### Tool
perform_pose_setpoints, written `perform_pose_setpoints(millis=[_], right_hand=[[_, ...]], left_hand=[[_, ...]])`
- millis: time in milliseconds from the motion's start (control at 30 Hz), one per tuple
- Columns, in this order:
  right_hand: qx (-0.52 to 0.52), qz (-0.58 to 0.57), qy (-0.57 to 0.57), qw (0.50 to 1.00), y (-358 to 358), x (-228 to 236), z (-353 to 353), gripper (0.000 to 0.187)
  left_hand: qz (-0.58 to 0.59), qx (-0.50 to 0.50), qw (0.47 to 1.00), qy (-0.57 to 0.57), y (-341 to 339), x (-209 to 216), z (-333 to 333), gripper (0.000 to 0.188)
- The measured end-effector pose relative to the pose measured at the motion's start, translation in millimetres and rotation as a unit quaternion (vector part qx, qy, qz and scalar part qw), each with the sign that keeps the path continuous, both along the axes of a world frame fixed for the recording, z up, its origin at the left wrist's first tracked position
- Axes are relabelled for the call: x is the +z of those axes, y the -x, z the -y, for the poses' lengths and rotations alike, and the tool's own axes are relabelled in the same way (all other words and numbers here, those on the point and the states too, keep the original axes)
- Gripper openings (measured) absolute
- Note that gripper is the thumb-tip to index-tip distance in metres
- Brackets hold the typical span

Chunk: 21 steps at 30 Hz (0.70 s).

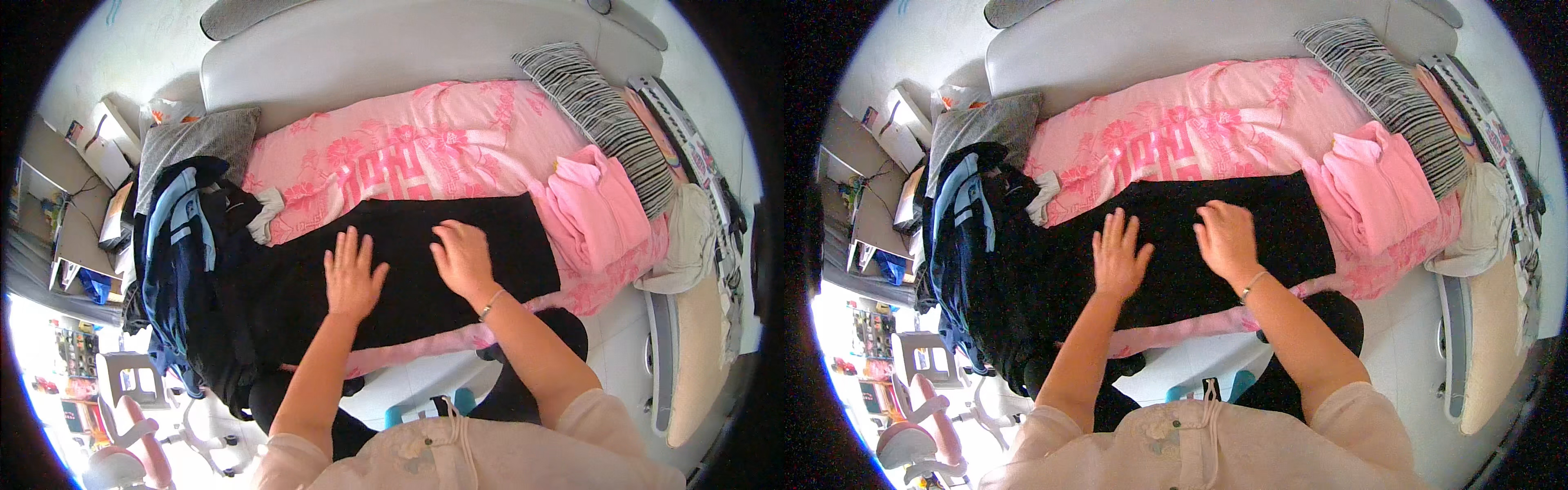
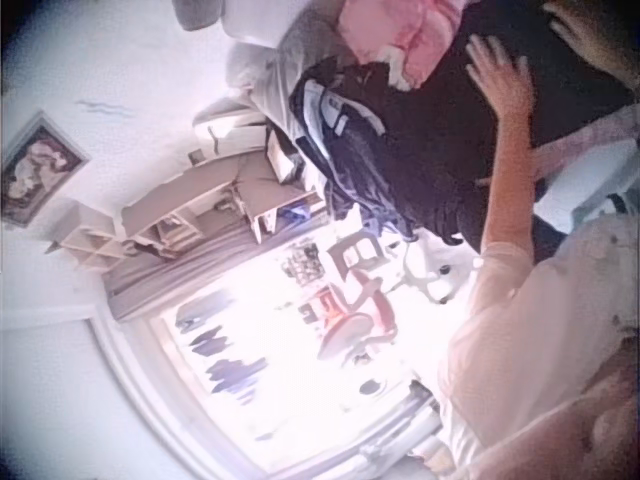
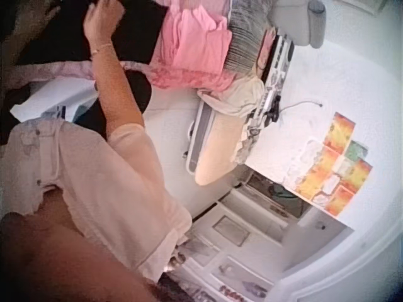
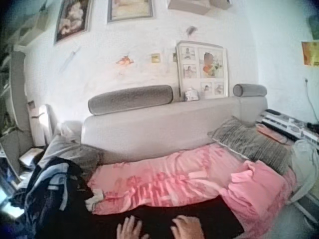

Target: The person folds several pieces of clothing on a pink patterned sofa. They fold a black garment, then a black pair of shorts, followed by a blue and black jacket, and finally a pair of dark pants, placing each folded item on the sofa.

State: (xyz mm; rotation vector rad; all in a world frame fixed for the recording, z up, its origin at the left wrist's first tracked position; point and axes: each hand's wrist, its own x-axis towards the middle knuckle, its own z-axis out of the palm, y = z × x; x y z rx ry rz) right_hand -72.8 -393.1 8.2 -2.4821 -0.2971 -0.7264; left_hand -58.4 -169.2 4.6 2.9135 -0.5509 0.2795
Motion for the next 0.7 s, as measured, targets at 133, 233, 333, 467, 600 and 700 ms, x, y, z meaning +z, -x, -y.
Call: perform_pose_setpoints(millis=[133, 233, 333, 467, 600, 700], right_hand=[[0.05, 0.037, -0.078, 0.995, -68.0, -9.6, -45.7, 0.014], [0.011, -0.011, 0.011, 1.0, -115.8, -17.0, -57.2, 0.014], [0.042, -0.177, 0.059, 0.982, -131.9, -9.5, -66.8, 0.027], [0.093, -0.314, 0.088, 0.941, -121.7, 11.9, -71.5, 0.047], [0.092, -0.464, 0.065, 0.879, -135.8, 14.5, -69.3, 0.071], [0.126, -0.437, -0.055, 0.889, -150.6, -1.7, -73.8, 0.053]], left_hand=[[-0.035, -0.011, 0.999, 0.031, 7.2, -18.8, 7.9, 0.059], [-0.034, -0.015, 0.998, 0.047, 7.5, -22.1, 8.3, 0.059], [-0.04, -0.011, 0.997, 0.064, 5.0, -26.3, 4.2, 0.059], [-0.032, -0.01, 0.995, 0.092, 3.4, -29.5, -1.4, 0.059], [-0.031, -0.013, 0.994, 0.101, 1.2, -31.5, -0.7, 0.059], [-0.02, -0.014, 0.995, 0.101, 0.1, -31.9, -1.2, 0.059]])
